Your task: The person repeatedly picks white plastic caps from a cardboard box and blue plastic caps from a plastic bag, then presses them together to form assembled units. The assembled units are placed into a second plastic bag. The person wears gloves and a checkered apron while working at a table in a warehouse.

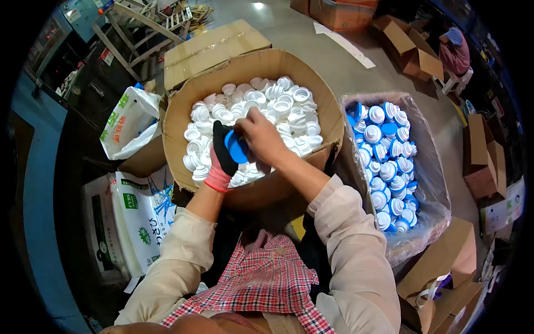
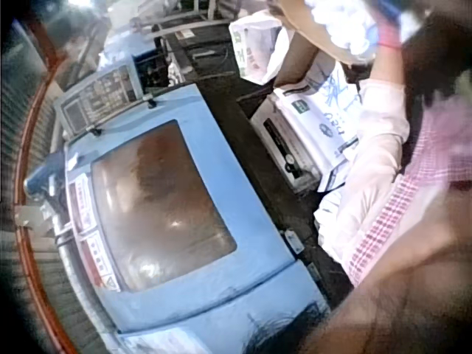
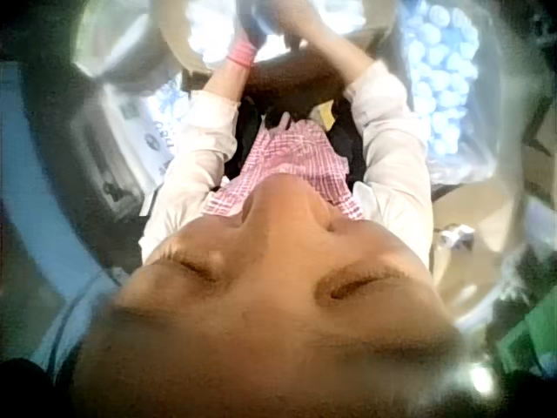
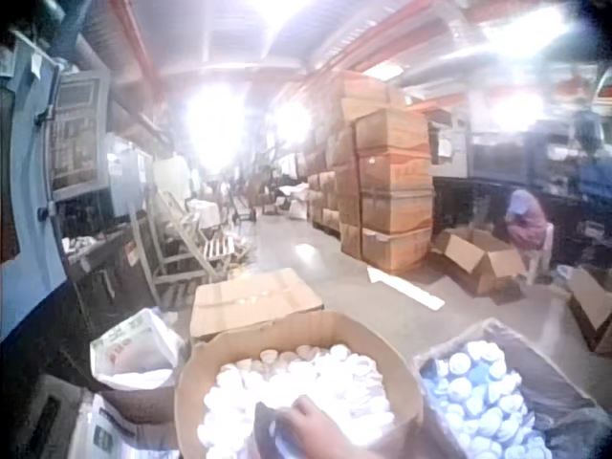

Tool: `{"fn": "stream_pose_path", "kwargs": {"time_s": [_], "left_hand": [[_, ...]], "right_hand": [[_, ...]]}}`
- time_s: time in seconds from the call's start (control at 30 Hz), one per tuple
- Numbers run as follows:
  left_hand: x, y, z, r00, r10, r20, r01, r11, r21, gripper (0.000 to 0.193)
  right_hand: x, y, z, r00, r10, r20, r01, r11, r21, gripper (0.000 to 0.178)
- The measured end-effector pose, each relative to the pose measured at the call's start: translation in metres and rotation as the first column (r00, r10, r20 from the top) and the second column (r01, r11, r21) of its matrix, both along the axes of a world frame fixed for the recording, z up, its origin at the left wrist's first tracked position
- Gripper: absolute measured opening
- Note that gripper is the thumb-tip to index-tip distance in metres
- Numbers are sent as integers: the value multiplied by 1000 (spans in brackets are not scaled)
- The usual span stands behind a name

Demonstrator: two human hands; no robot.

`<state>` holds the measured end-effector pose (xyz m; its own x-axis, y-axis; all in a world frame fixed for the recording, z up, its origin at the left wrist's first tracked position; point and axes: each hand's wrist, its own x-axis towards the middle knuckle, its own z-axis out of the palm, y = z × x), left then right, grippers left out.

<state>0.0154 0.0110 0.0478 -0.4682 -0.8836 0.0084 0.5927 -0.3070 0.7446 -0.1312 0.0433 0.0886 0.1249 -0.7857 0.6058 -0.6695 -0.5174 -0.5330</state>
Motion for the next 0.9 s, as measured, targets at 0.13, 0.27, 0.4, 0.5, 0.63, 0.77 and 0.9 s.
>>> {"fn": "stream_pose_path", "kwargs": {"time_s": [0.13,0.27,0.4,0.5,0.63,0.77,0.9], "left_hand": [[32,-30,-8,942,24,-336,69,963,262,68],[46,-31,17,929,14,-370,146,905,399,73],[44,-31,24,923,-112,-367,242,913,329,70],[46,-36,24,875,-146,-462,330,878,347,71],[49,-39,23,816,-208,-539,422,852,311,81],[57,-34,26,806,-251,-536,432,869,243,85],[61,-32,24,819,-280,-501,431,877,214,83]], "right_hand": [[-50,-21,-20,944,-300,-136,314,945,93,16],[-126,-41,-64,730,-240,-640,569,732,375,26],[-96,-41,-98,784,56,-619,409,703,582,34],[-81,-68,-143,843,248,-478,183,704,686,39],[-71,-83,-192,727,301,-617,227,743,629,38],[-58,-88,-180,654,292,-698,409,640,651,28],[-35,-85,-115,815,0,-580,463,602,651,21]]}}
